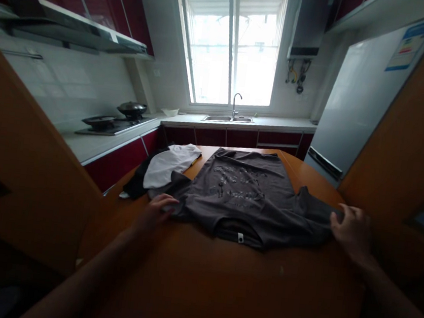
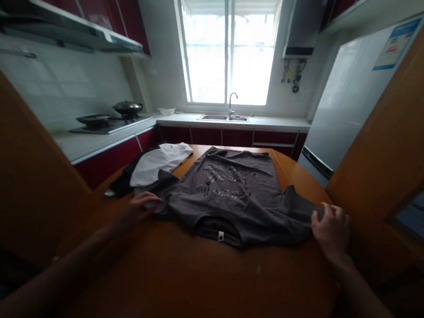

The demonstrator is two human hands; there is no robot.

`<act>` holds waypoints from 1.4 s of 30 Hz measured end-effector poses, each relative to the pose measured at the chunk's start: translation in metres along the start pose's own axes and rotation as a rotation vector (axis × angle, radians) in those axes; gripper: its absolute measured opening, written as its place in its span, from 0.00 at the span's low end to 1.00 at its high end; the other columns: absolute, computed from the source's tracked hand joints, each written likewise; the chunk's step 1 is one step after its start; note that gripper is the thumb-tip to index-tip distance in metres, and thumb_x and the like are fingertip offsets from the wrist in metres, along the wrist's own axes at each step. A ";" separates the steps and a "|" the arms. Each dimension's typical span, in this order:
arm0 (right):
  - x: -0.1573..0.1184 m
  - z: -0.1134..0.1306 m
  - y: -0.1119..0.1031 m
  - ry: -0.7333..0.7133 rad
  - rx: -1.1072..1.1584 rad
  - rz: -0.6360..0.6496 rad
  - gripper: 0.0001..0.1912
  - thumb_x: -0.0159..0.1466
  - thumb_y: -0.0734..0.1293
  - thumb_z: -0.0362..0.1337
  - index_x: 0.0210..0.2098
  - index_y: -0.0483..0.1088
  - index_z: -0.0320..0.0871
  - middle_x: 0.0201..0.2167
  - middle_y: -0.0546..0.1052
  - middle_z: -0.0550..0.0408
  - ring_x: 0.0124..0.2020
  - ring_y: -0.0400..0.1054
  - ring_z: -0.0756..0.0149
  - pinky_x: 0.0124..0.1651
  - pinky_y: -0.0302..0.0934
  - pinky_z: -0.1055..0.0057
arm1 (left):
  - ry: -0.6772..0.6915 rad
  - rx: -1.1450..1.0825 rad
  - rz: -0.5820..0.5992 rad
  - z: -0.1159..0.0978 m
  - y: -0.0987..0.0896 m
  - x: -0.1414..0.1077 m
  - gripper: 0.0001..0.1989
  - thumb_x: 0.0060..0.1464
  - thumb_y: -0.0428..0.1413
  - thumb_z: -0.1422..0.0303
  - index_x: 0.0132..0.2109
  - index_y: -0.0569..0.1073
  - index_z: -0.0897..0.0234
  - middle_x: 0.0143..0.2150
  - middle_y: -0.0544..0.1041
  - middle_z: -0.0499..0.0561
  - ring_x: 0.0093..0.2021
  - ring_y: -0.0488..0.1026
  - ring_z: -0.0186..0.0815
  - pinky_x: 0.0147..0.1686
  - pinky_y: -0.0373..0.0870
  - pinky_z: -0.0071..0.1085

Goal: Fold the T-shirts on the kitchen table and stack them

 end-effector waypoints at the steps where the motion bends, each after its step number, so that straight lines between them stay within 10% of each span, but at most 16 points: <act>1: -0.009 0.016 -0.009 -0.111 0.045 -0.017 0.22 0.65 0.60 0.45 0.53 0.72 0.40 0.51 0.71 0.35 0.54 0.64 0.42 0.55 0.60 0.49 | 0.107 -0.046 0.120 -0.015 0.007 -0.003 0.13 0.61 0.54 0.63 0.49 0.78 0.58 0.49 0.76 0.55 0.49 0.74 0.41 0.53 0.71 0.37; 6: -0.066 0.103 -0.020 -0.686 0.347 0.373 0.10 0.66 0.64 0.40 0.43 0.77 0.49 0.47 0.75 0.47 0.51 0.67 0.53 0.55 0.60 0.56 | 0.312 -0.019 0.297 -0.060 0.034 0.000 0.13 0.65 0.52 0.65 0.51 0.78 0.57 0.53 0.76 0.55 0.53 0.71 0.41 0.55 0.69 0.37; 10: -0.086 0.129 -0.012 -0.764 0.270 0.471 0.10 0.67 0.64 0.36 0.45 0.76 0.49 0.44 0.77 0.50 0.47 0.69 0.56 0.52 0.59 0.57 | 0.291 0.041 0.292 -0.063 0.043 0.014 0.14 0.65 0.51 0.67 0.53 0.77 0.58 0.52 0.76 0.55 0.52 0.71 0.41 0.55 0.69 0.37; 21: -0.068 0.117 -0.048 -0.867 0.330 0.305 0.11 0.71 0.59 0.32 0.40 0.73 0.44 0.36 0.76 0.50 0.36 0.69 0.62 0.42 0.60 0.65 | 0.254 -0.201 0.286 -0.060 -0.011 0.003 0.14 0.70 0.44 0.66 0.46 0.74 0.62 0.45 0.76 0.52 0.43 0.73 0.35 0.46 0.69 0.30; 26: -0.076 0.118 -0.073 -0.975 0.357 0.436 0.10 0.71 0.59 0.32 0.39 0.72 0.45 0.34 0.75 0.53 0.35 0.68 0.63 0.44 0.59 0.63 | 0.212 -0.304 0.437 -0.073 -0.035 -0.025 0.10 0.68 0.48 0.68 0.45 0.73 0.62 0.46 0.74 0.53 0.44 0.72 0.35 0.47 0.70 0.30; 30: -0.099 0.118 -0.073 -1.003 0.324 0.578 0.07 0.66 0.68 0.37 0.44 0.73 0.48 0.42 0.75 0.52 0.43 0.68 0.59 0.47 0.60 0.61 | 0.226 -0.221 0.596 -0.089 -0.029 -0.044 0.08 0.63 0.55 0.70 0.49 0.74 0.59 0.47 0.73 0.52 0.47 0.72 0.37 0.49 0.70 0.32; 42: -0.120 0.128 -0.065 -1.090 0.349 0.511 0.14 0.71 0.57 0.29 0.39 0.74 0.43 0.35 0.74 0.51 0.35 0.65 0.64 0.40 0.59 0.66 | 0.543 -0.128 0.446 -0.132 0.010 -0.044 0.12 0.69 0.48 0.68 0.46 0.78 0.60 0.40 0.76 0.53 0.37 0.72 0.33 0.39 0.68 0.28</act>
Point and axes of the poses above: each hand's wrist, its own x-axis towards the middle knuckle, its own y-axis out of the palm, z = x × y, the point moved 3 cm from there along x, towards the middle knuckle
